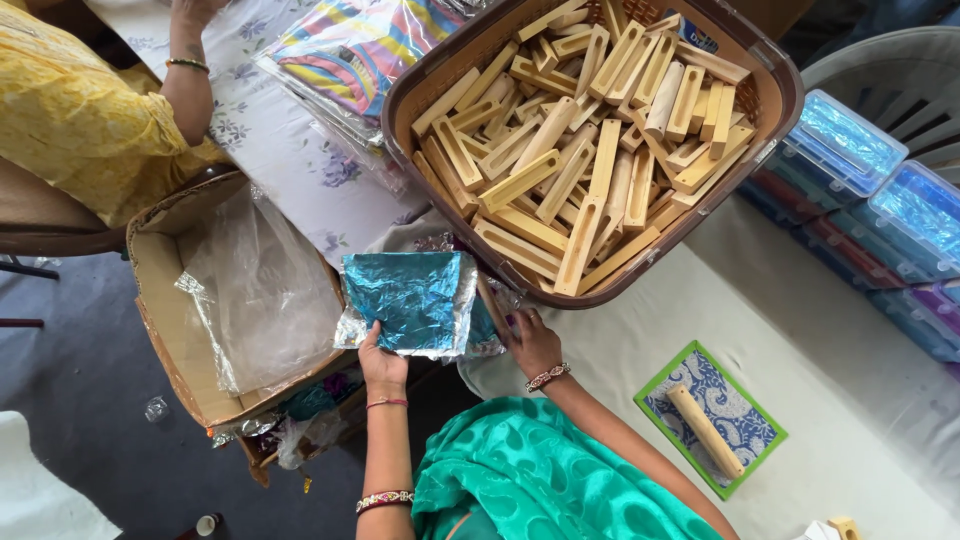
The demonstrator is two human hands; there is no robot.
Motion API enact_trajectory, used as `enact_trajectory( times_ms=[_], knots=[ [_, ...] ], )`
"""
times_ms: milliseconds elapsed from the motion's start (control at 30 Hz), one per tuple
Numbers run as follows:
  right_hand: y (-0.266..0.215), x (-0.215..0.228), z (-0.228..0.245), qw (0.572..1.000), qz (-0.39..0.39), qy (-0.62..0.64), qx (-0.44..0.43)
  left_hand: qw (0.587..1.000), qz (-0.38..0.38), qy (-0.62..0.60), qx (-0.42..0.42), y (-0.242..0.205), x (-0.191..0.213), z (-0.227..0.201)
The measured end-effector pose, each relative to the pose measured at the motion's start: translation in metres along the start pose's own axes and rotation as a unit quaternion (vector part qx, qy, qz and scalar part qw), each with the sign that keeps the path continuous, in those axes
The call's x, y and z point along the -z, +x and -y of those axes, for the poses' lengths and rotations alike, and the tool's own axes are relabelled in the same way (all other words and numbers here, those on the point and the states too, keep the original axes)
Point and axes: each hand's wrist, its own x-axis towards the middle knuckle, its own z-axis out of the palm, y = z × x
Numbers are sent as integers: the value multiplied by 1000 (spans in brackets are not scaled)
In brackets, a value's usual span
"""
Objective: The recorder is wrapping small wooden pieces in blue foil and placing them into wooden holders or boxes.
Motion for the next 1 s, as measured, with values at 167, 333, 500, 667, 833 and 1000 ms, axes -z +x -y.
enact_trajectory(
  times_ms=[167,333,500,667,833,1000],
  knots=[
    [-4,19,15,997,13,50,-65,999,33,18,28,-3,2,14],
    [-21,71,37,991,-67,116,-25,993,65,100,22,-54,-49,31],
    [-38,127,65,985,-114,13,132,973,16,223,54,-92,-78,60],
    [-66,168,82,977,-172,68,108,931,97,349,49,-98,-58,102],
    [-76,205,111,971,-170,95,137,838,163,521,18,-106,-50,129],
    [-56,205,151,981,-7,58,184,430,261,856,-118,-122,-91,148]
  ],
)
